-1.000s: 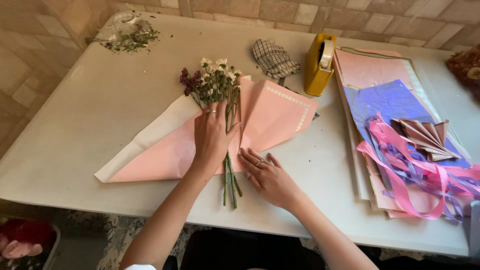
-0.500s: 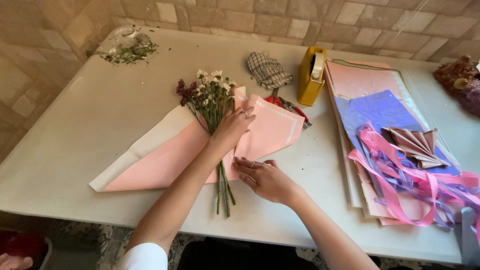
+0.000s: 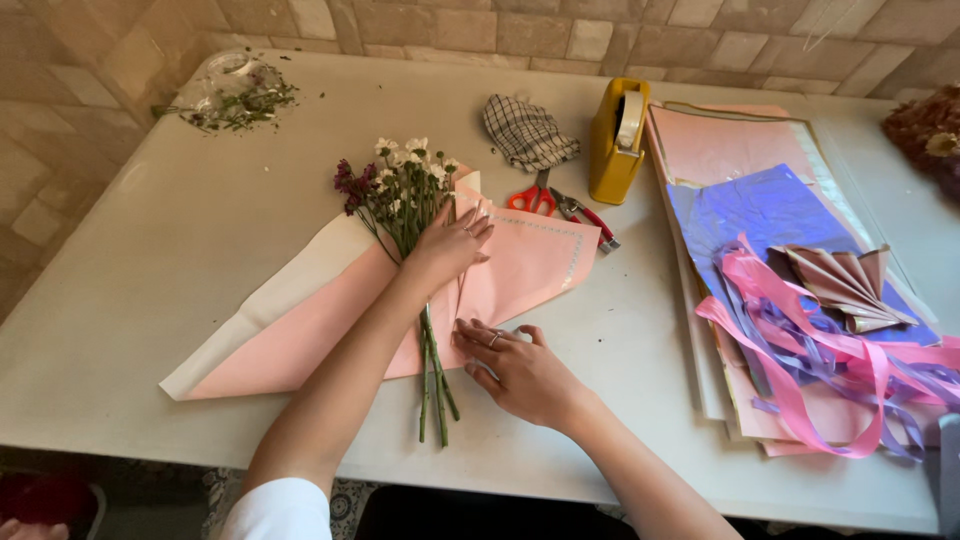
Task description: The person wraps a small bouquet of flowers in decorative paper by hand, folding and securing the paper around the stems.
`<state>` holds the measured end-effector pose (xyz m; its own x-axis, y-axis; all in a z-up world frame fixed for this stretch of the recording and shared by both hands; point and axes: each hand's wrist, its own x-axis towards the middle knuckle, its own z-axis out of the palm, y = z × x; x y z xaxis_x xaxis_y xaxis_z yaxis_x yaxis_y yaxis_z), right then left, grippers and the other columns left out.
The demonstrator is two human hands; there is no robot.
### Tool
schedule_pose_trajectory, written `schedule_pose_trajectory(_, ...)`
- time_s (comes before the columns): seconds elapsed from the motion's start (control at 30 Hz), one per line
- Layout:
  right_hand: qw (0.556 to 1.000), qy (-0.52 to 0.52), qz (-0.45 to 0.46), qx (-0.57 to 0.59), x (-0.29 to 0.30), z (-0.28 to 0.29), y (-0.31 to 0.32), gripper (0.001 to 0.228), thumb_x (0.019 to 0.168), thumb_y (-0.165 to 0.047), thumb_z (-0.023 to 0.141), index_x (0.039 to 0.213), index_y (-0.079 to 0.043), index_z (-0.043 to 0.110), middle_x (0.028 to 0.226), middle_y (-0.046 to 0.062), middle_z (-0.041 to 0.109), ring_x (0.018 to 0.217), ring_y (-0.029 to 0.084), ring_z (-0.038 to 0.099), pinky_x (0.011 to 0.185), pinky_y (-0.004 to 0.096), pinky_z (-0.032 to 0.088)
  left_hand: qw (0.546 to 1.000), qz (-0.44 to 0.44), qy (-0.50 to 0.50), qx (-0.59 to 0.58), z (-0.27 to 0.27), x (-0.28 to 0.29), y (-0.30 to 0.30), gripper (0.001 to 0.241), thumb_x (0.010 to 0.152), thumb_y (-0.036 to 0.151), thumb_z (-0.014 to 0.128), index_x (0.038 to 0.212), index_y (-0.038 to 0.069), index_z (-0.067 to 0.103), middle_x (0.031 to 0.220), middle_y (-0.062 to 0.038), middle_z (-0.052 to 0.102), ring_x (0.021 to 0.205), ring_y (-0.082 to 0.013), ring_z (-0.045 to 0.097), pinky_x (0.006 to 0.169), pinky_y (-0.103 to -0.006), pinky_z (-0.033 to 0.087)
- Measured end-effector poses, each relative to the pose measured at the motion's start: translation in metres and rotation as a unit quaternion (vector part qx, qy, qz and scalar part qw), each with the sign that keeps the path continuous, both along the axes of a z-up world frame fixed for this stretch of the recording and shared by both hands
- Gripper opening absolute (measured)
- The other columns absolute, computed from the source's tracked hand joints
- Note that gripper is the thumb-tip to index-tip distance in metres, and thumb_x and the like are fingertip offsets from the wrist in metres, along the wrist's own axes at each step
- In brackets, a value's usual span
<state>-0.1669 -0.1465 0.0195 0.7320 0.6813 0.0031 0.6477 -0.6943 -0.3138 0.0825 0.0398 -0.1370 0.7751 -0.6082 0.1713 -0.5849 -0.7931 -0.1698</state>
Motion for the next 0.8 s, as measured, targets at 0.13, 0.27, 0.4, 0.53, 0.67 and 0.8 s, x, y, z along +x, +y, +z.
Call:
schedule_pose_trajectory(0.13, 1.000, 0.006, 0.002, -0.007, 0.000, 0.000, 0.001, 0.044, 0.102, -0.033, 0.032, 0.137, -0.017, 0.051, 0.150, 0.003, 0.042, 0.139, 0.018, 0.038, 0.103, 0.055, 0.027, 0.978, 0.041, 0.181, 0.100, 0.068, -0.017, -0.003, 0.092, 0.081, 0.083, 0.036, 0.152, 0.025, 0.025, 0.160, 0.006, 0.020, 0.150, -0.0277, 0.005, 0.111, -0.0686, -0.009)
schedule_pose_trajectory(0.27, 1.000, 0.001, 0.000, -0.016, 0.000, -0.003, 0.000, 0.044, 0.101, -0.033, 0.033, 0.139, -0.017, 0.049, 0.152, 0.003, 0.039, 0.141, 0.017, 0.035, 0.104, 0.056, 0.027, 0.972, 0.046, 0.178, 0.149, 0.085, -0.027, -0.005, 0.131, 0.050, 0.099, 0.048, 0.154, 0.027, 0.015, 0.161, 0.010, 0.013, 0.150, -0.0304, 0.003, 0.112, -0.0692, -0.007)
schedule_pose_trajectory(0.4, 1.000, -0.002, 0.001, -0.024, -0.004, -0.004, 0.001, 0.046, 0.100, -0.034, 0.036, 0.140, -0.016, 0.046, 0.154, 0.003, 0.035, 0.142, 0.017, 0.031, 0.105, 0.058, 0.026, 0.985, 0.023, 0.116, 0.127, 0.075, -0.029, 0.001, 0.140, 0.038, 0.103, 0.046, 0.152, 0.025, 0.023, 0.160, 0.009, 0.022, 0.149, -0.0313, 0.009, 0.113, -0.0678, -0.005)
schedule_pose_trajectory(0.53, 0.999, 0.017, 0.004, -0.045, -0.007, 0.001, 0.001, 0.047, 0.100, -0.035, 0.035, 0.143, -0.016, 0.043, 0.157, 0.003, 0.030, 0.145, 0.015, 0.025, 0.107, 0.058, 0.023, 0.980, 0.048, 0.130, 0.145, 0.070, -0.020, -0.002, 0.145, 0.039, 0.101, 0.053, 0.154, 0.022, 0.014, 0.162, 0.008, 0.015, 0.149, -0.0296, 0.005, 0.114, -0.0666, -0.004)
schedule_pose_trajectory(0.67, 0.998, 0.014, -0.001, -0.066, -0.009, 0.000, 0.004, 0.049, 0.100, -0.033, 0.035, 0.147, -0.017, 0.037, 0.158, 0.002, 0.026, 0.146, 0.015, 0.021, 0.108, 0.060, 0.021, 0.981, 0.053, 0.099, 0.156, 0.052, -0.008, -0.001, 0.151, 0.031, 0.101, 0.054, 0.154, 0.023, 0.013, 0.162, 0.007, 0.016, 0.150, -0.0283, 0.006, 0.114, -0.0659, -0.003)
schedule_pose_trajectory(0.8, 0.998, 0.007, -0.016, -0.066, -0.009, -0.007, 0.005, 0.050, 0.100, -0.036, 0.034, 0.147, -0.019, 0.036, 0.158, 0.001, 0.027, 0.146, 0.014, 0.022, 0.108, 0.059, 0.022, 0.982, 0.073, 0.078, 0.157, 0.043, 0.002, -0.005, 0.149, 0.033, 0.095, 0.064, 0.153, 0.026, 0.011, 0.162, 0.008, 0.012, 0.149, -0.0272, 0.006, 0.115, -0.0666, -0.002)
